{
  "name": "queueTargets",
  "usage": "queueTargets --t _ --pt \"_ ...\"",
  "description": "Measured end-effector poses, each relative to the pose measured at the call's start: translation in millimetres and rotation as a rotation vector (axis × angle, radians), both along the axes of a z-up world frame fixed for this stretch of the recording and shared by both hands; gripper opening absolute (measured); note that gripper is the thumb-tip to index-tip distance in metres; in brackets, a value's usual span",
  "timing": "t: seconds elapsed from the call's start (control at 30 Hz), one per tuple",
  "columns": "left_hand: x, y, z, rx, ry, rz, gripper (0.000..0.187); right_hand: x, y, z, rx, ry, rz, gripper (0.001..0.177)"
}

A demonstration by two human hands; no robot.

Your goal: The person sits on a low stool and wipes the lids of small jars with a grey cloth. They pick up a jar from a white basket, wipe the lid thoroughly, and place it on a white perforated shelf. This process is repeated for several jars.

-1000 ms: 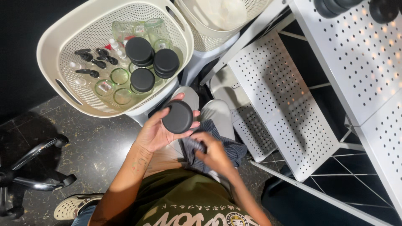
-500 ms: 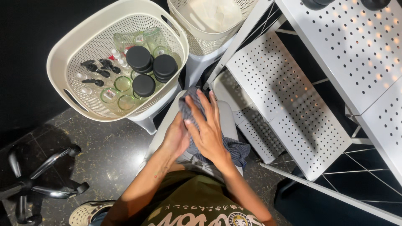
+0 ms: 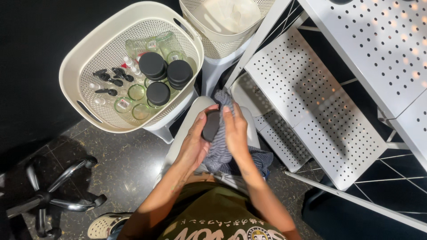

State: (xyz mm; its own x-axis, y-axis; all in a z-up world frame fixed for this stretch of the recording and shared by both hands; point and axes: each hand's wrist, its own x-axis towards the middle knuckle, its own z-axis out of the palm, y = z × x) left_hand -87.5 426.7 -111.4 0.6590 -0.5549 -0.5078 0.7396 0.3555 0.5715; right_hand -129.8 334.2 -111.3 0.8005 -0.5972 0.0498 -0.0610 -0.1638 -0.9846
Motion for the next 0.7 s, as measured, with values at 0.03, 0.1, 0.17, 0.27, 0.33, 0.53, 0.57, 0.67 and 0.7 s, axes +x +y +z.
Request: queueTargets --t 0.03,0.1,0.17,0.27,0.33,0.53,0.57,0.67,0.7 --pt "1.4 0.3 -7.9 0.004 -0.004 -0.004 0.044 -2.9 -1.4 4.2 0.004 -0.004 -0.004 0.035" --pt "3.4 0.0 -23.9 -0.059 0.140 0.120 0.045 -9.4 -5.4 12.7 0.467 -0.079 -0.026 0.037" --pt "1.2 -6.4 -18.5 0.104 0.092 0.118 0.044 -13.1 15.9 17.4 0.366 -0.065 -0.002 0.041" --pt "-5.4 -19.8 5.3 0.223 0.126 0.115 0.042 -13.5 17.7 -3.4 -0.038 -0.134 0.144 0.043" --pt "-11.7 -20.0 12.2 0.191 0.216 0.111 0.041 -12.8 9.8 -10.8 -0.329 -0.210 0.260 0.043" --pt "-3.1 -6.3 -17.0 -0.133 0.337 0.181 0.048 -20.4 -7.3 -5.5 -0.380 -0.029 0.164 0.043" --pt "-3.2 -5.5 -23.8 -0.177 0.345 0.190 0.047 -25.0 1.3 -0.6 -0.424 -0.010 0.207 0.046" --pt "-8.3 -9.0 29.9 -0.207 0.326 0.190 0.044 -27.7 14.3 -3.7 -0.612 -0.026 0.292 0.050" --pt "-11.2 -10.5 60.2 -0.190 0.302 0.178 0.041 -27.3 17.3 -7.8 -0.754 -0.059 0.331 0.050"
